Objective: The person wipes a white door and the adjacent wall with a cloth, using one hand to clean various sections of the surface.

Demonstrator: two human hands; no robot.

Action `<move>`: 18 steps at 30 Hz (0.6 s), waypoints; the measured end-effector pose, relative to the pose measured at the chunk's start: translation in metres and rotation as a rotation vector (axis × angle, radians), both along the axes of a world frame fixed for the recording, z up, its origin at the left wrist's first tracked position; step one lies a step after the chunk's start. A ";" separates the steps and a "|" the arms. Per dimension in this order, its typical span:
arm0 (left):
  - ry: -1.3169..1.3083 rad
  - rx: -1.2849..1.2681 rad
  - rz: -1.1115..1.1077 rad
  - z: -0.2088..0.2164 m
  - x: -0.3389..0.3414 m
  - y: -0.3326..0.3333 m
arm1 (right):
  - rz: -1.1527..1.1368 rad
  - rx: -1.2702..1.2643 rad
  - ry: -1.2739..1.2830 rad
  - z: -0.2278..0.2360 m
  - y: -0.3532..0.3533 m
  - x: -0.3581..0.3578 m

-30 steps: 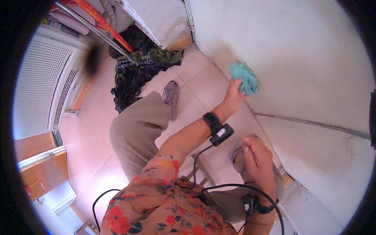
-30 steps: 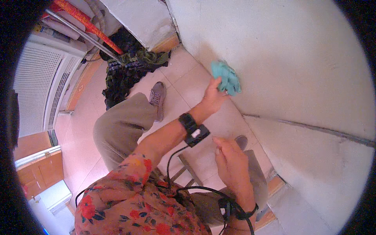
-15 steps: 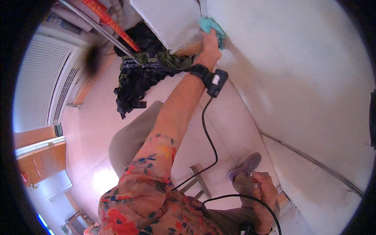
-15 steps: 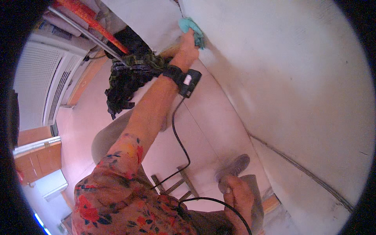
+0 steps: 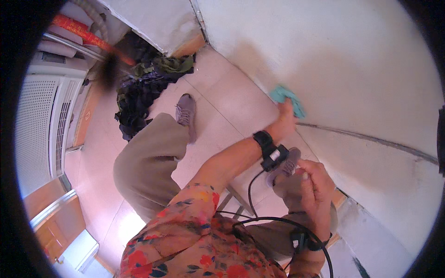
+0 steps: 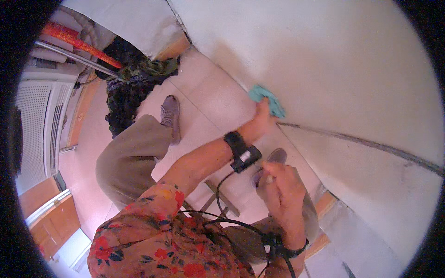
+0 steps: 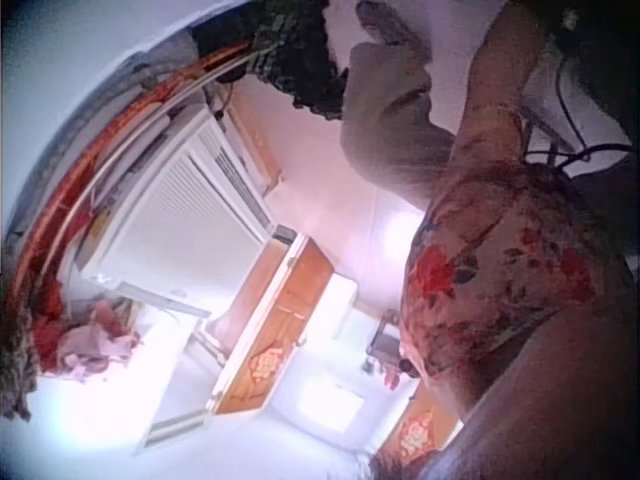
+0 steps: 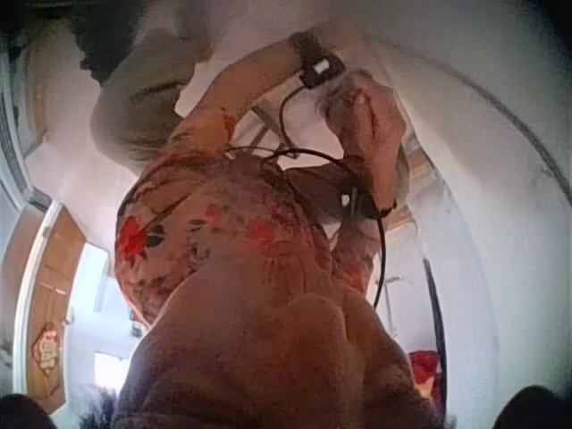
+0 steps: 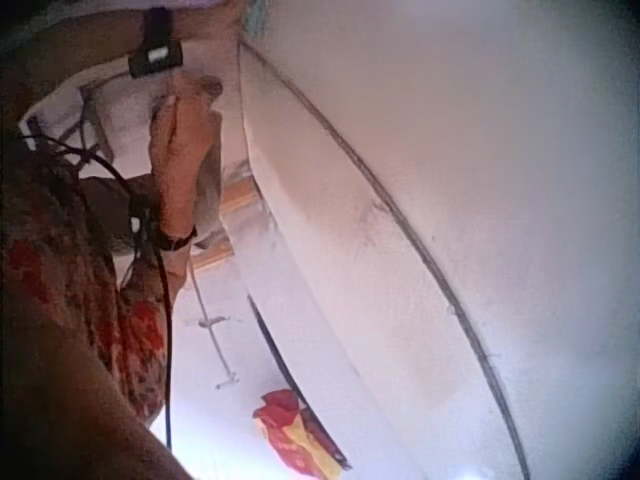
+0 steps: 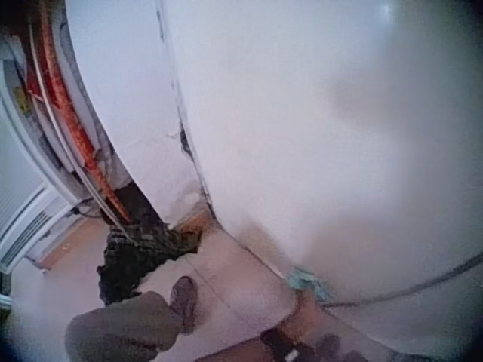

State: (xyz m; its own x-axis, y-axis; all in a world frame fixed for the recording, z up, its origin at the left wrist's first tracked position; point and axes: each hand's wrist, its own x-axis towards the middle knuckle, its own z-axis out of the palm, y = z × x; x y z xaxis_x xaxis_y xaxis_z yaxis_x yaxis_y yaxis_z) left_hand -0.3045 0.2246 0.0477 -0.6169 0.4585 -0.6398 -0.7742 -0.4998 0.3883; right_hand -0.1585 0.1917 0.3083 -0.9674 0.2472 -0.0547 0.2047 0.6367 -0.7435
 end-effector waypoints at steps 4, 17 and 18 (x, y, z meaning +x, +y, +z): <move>-0.209 -0.019 -0.140 0.089 0.041 0.008 | -0.205 -0.076 0.147 0.000 0.010 0.016; 0.090 0.035 0.373 0.028 -0.124 -0.062 | -0.424 0.042 0.170 -0.011 0.031 0.041; 0.106 0.181 0.317 0.022 -0.138 -0.080 | -0.448 0.014 0.138 -0.012 0.031 0.038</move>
